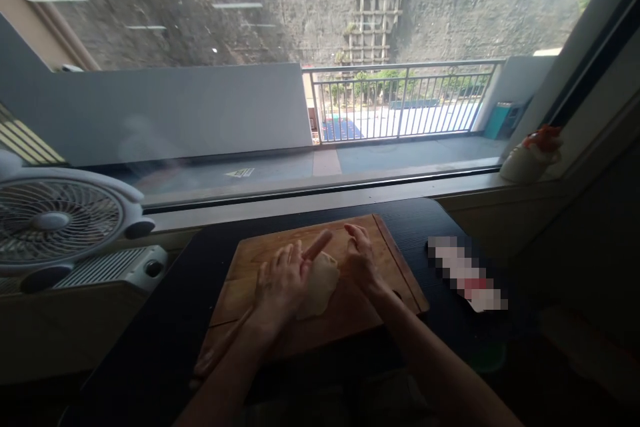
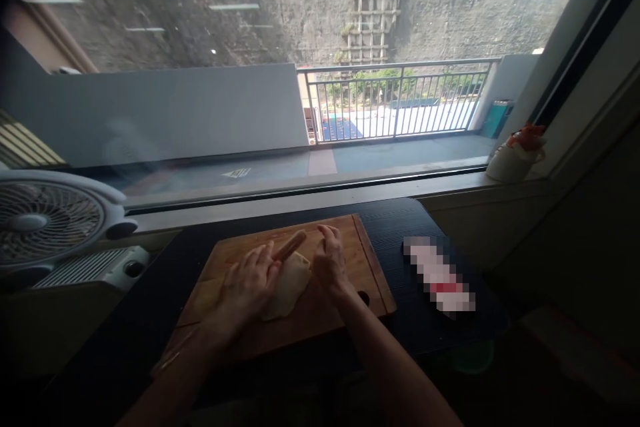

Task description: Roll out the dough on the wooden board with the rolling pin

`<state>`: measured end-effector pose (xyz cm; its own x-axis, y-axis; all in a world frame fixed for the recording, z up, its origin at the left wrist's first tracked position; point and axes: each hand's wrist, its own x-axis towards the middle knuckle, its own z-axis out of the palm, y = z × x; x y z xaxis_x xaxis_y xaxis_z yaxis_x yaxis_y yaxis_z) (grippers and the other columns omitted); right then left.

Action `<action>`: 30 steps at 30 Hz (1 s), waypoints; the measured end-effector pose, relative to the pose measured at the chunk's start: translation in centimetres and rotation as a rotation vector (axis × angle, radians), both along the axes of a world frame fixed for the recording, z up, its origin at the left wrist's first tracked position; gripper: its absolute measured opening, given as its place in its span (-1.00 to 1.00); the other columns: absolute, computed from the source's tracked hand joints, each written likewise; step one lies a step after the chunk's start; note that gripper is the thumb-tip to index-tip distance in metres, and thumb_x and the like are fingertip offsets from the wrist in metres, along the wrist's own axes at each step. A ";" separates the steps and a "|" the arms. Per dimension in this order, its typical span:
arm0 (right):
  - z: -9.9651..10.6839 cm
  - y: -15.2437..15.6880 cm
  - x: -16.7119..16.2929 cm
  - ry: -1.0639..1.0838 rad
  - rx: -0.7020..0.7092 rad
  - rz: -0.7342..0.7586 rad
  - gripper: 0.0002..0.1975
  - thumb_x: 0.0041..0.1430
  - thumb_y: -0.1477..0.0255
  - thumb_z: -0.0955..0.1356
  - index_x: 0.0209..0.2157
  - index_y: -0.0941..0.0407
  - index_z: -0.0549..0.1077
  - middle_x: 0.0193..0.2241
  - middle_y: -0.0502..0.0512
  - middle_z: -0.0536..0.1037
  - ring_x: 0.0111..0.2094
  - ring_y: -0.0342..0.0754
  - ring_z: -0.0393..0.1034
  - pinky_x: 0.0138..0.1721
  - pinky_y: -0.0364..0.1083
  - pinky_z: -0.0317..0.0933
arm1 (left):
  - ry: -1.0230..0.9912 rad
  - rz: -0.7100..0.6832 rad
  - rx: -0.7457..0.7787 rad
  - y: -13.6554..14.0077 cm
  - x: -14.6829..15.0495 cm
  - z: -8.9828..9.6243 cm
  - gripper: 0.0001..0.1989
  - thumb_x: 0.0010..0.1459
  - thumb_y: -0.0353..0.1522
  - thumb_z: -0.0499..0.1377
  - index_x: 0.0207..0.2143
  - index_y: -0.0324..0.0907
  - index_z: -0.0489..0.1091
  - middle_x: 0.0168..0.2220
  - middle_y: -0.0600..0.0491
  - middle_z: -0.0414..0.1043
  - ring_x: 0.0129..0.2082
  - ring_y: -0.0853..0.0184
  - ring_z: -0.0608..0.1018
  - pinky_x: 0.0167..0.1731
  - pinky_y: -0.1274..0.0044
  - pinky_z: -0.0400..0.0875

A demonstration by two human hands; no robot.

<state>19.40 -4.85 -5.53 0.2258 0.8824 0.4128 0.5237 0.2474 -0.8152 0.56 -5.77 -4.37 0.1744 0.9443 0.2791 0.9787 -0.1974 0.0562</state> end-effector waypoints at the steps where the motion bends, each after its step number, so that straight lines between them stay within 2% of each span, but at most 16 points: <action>1: 0.0 -0.7 -0.5 -0.039 -0.002 0.001 -0.57 0.18 0.58 0.06 0.00 0.12 0.34 -0.06 0.14 0.37 -0.01 -0.08 0.24 0.01 -0.10 0.15 | -0.024 0.029 -0.049 1.1 0.2 0.0 -0.46 0.23 -0.17 -0.22 0.13 -0.27 0.17 0.12 -0.17 0.22 0.11 0.10 0.27 0.03 0.21 0.17; 4: -0.1 -3.6 -1.3 -0.239 0.033 0.089 -0.63 0.18 0.54 0.12 -0.04 0.13 0.37 -0.02 0.15 0.35 0.03 -0.04 0.19 0.07 -0.07 0.08 | -0.039 0.012 -0.112 1.9 -0.5 -0.5 -0.44 0.24 -0.18 -0.25 0.11 -0.34 0.18 0.13 -0.20 0.21 0.15 0.11 0.23 0.08 0.21 0.11; 8: -0.9 -6.5 -1.4 -0.451 0.083 0.276 -0.64 0.18 0.51 0.16 0.01 0.12 0.31 0.04 0.13 0.33 0.10 -0.02 0.12 0.17 0.01 -0.07 | -0.003 -0.183 0.038 -0.5 -1.9 -1.9 -0.45 0.22 -0.28 -0.17 0.19 -0.39 0.02 0.21 -0.22 0.05 0.20 0.15 0.16 0.12 0.27 0.12; 10: -1.5 -7.0 -1.3 -0.506 0.077 0.316 -0.63 0.19 0.50 0.16 0.04 0.14 0.28 0.06 0.14 0.31 0.11 -0.02 0.10 0.19 0.02 -0.11 | -0.024 -0.131 0.012 -0.4 -2.4 -1.9 -0.44 0.22 -0.27 -0.19 0.19 -0.44 0.01 0.19 -0.28 0.07 0.18 0.12 0.19 0.08 0.28 0.17; 12: -1.8 -7.1 -1.2 -0.535 0.068 0.322 -0.61 0.20 0.48 0.17 0.07 0.17 0.25 0.09 0.16 0.28 0.12 -0.01 0.09 0.20 0.03 -0.12 | -0.052 -0.018 -0.097 0.8 -3.0 -1.6 -0.41 0.24 -0.23 -0.22 0.15 -0.53 0.05 0.11 -0.36 0.19 0.11 0.07 0.29 0.03 0.28 0.24; 14: -1.8 -7.0 -1.2 -0.544 0.062 0.315 -0.60 0.20 0.47 0.17 0.08 0.19 0.24 0.10 0.16 0.26 0.13 -0.01 0.08 0.20 0.02 -0.13 | -0.057 0.018 -0.159 1.6 -3.2 -1.3 -0.39 0.24 -0.22 -0.22 0.13 -0.57 0.06 0.08 -0.39 0.22 0.09 0.05 0.33 0.02 0.29 0.25; 18: -1.8 -7.0 -1.2 -0.541 0.059 0.311 -0.61 0.20 0.47 0.17 0.07 0.18 0.26 0.10 0.15 0.27 0.13 -0.01 0.08 0.20 0.01 -0.11 | 0.025 -0.171 -0.009 0.0 -1.9 -2.0 -0.44 0.22 -0.29 -0.19 0.19 -0.45 -0.02 0.23 -0.27 -0.04 0.21 0.13 0.12 0.12 0.30 0.12; 20: -1.9 -7.0 -1.2 -0.535 0.063 0.313 -0.61 0.20 0.47 0.17 0.07 0.19 0.25 0.09 0.16 0.27 0.13 -0.01 0.09 0.19 0.01 -0.09 | 0.088 -0.247 0.049 -0.8 -1.3 -2.3 -0.45 0.21 -0.31 -0.18 0.21 -0.38 -0.02 0.26 -0.20 -0.08 0.24 0.15 0.06 0.15 0.28 0.07; 22: -2.0 -6.9 -1.1 -0.531 0.068 0.315 -0.60 0.19 0.47 0.19 0.07 0.21 0.24 0.09 0.18 0.27 0.13 0.00 0.09 0.18 0.02 -0.07 | 0.109 -0.193 0.021 -0.4 -1.4 -2.0 -0.45 0.21 -0.30 -0.17 0.21 -0.36 -0.03 0.24 -0.19 -0.01 0.22 0.14 0.10 0.14 0.25 0.07; 24: -2.1 -6.9 -1.1 -0.527 0.072 0.312 -0.58 0.18 0.46 0.20 0.08 0.22 0.23 0.10 0.19 0.26 0.13 0.01 0.08 0.19 0.03 -0.07 | 0.089 -0.063 -0.074 0.6 -2.2 -1.5 -0.45 0.22 -0.26 -0.18 0.19 -0.40 -0.01 0.18 -0.24 0.11 0.17 0.13 0.21 0.10 0.26 0.14; 26: -2.1 -6.9 -1.2 -0.523 0.071 0.311 -0.58 0.17 0.47 0.20 0.08 0.22 0.24 0.10 0.18 0.25 0.13 0.01 0.08 0.19 0.03 -0.07 | 0.076 -0.002 -0.137 1.1 -3.1 -1.0 -0.44 0.22 -0.24 -0.19 0.17 -0.42 0.02 0.14 -0.26 0.18 0.13 0.13 0.27 0.08 0.28 0.17; 27: -2.1 -6.9 -1.2 -0.520 0.070 0.310 -0.59 0.16 0.47 0.20 0.07 0.21 0.24 0.10 0.17 0.26 0.12 0.01 0.08 0.19 0.03 -0.08 | 0.086 -0.022 -0.136 0.8 -3.3 -0.9 -0.45 0.22 -0.25 -0.18 0.18 -0.41 0.02 0.16 -0.24 0.16 0.15 0.14 0.26 0.09 0.28 0.16; 30: -2.0 -6.9 -1.2 -0.520 0.064 0.310 -0.60 0.16 0.48 0.20 0.05 0.20 0.26 0.09 0.16 0.27 0.11 0.00 0.11 0.19 0.02 -0.08 | 0.154 -0.203 -0.077 -1.2 -2.6 -0.8 -0.46 0.20 -0.33 -0.17 0.22 -0.28 -0.05 0.24 -0.12 0.00 0.22 0.21 0.12 0.15 0.29 0.05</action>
<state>18.17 -11.76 -7.55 -0.2827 0.8447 0.4545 0.7450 0.4918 -0.4507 -2.05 -6.92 -5.19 0.3978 0.9029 0.1627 0.9175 -0.3919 -0.0681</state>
